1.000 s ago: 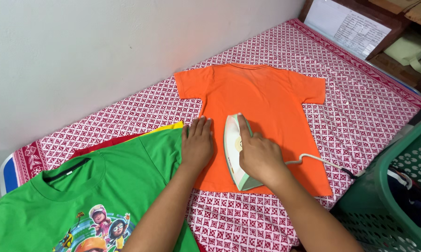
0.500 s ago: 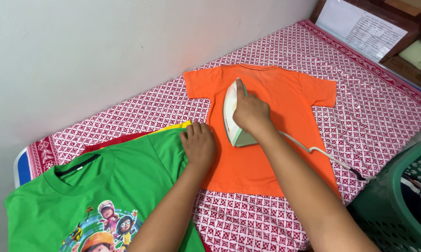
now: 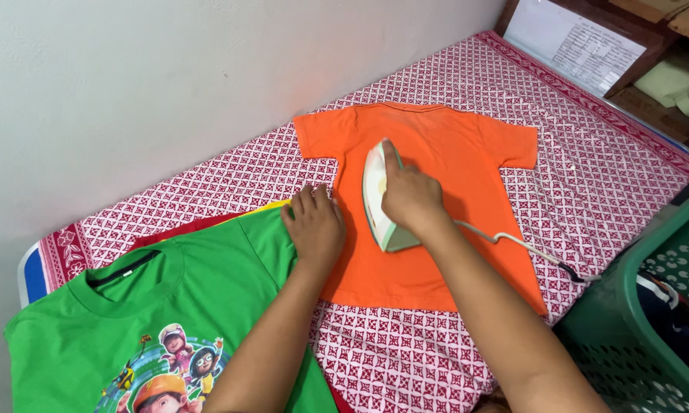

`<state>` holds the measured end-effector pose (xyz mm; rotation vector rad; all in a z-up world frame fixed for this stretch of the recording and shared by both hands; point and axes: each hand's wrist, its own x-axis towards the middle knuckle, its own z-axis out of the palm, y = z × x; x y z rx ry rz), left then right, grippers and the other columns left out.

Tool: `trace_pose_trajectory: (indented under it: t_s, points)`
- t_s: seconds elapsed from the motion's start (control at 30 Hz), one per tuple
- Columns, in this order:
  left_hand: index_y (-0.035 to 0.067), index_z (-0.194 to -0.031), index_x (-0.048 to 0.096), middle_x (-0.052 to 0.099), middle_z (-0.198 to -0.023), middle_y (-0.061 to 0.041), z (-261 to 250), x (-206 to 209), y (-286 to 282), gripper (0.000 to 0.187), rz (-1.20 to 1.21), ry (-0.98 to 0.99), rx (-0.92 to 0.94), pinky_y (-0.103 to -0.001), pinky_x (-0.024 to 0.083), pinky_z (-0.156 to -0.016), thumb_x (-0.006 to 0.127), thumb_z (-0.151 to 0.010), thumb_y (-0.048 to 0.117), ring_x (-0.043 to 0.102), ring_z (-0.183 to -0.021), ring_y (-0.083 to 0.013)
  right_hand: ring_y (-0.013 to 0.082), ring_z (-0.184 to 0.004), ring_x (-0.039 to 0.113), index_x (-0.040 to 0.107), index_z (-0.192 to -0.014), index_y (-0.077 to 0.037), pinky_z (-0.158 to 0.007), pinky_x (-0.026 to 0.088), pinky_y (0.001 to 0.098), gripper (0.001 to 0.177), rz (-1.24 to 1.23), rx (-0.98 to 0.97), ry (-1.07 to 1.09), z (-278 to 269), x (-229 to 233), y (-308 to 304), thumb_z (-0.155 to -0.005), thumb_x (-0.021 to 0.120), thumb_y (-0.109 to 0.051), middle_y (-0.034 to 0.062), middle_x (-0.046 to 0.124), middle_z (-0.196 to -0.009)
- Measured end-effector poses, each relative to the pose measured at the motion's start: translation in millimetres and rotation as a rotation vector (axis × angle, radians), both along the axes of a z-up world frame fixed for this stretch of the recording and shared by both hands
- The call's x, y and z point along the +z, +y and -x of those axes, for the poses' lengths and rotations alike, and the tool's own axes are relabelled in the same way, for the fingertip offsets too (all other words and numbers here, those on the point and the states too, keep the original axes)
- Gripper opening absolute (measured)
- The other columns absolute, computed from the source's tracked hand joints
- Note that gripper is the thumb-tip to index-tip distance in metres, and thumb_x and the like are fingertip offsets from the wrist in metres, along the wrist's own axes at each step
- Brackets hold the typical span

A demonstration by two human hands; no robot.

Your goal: The person irons an orange t-shirt laid flat on a patterned surface. They smooth the fabric with one hand while moving the iron with the other, then flip the shirt and continue ironing the other side.

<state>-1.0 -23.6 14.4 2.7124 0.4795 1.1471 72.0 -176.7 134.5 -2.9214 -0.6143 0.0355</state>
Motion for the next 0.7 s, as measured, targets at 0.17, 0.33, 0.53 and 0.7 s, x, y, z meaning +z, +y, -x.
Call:
trace_pose_trajectory:
  t_s: [0.17, 0.33, 0.53, 0.7]
  points:
    - [0.007, -0.127, 0.063, 0.061, -0.134, -0.016, -4.1, -5.5, 11.0, 0.038, 0.017, 0.068, 0.048, -0.064, 0.034, -0.108, 0.060, -0.095, 0.028, 0.052, -0.128, -0.0323, 0.0403, -0.088, 0.071, 0.010, -0.164, -0.012, -0.079, 0.057, 0.0527, 0.093, 0.012, 0.052, 0.010, 58.0, 2.5, -19.9, -0.083, 0.055, -0.011, 0.0259, 0.066, -0.105]
    - [0.008, -0.128, 0.062, 0.059, -0.134, -0.015, -6.2, -11.9, 16.6, 0.039, 0.043, 0.118, 0.070, -0.065, 0.033, -0.108, 0.061, -0.095, 0.028, 0.050, -0.131, -0.0326, 0.0412, -0.084, 0.071, 0.011, -0.164, -0.012, -0.080, 0.056, 0.0534, 0.095, 0.011, 0.053, 0.059, 83.9, 6.8, -25.7, -0.081, 0.056, -0.011, 0.0258, 0.066, -0.103]
    - [0.008, -0.130, 0.060, 0.057, -0.138, -0.016, -5.2, -17.7, 17.1, 0.041, 0.067, 0.174, 0.057, -0.067, 0.031, -0.111, 0.060, -0.094, 0.028, 0.048, -0.134, -0.0325, 0.0410, -0.088, 0.070, 0.009, -0.164, -0.011, -0.081, 0.056, 0.0550, 0.094, -0.017, 0.059, 0.031, 52.4, -1.1, -11.3, -0.083, 0.056, -0.013, 0.0254, 0.067, -0.103]
    - [0.010, -0.139, 0.058, 0.053, -0.147, -0.019, -7.9, -24.6, 18.8, 0.046, -0.004, 0.148, 0.048, -0.068, 0.027, -0.111, 0.056, -0.097, 0.029, 0.045, -0.139, -0.0339, 0.0410, -0.095, 0.069, 0.007, -0.165, -0.013, -0.083, 0.055, 0.0556, 0.094, -0.036, 0.034, 0.002, -1.5, -7.8, 15.9, -0.084, 0.056, -0.013, 0.0260, 0.066, -0.110]
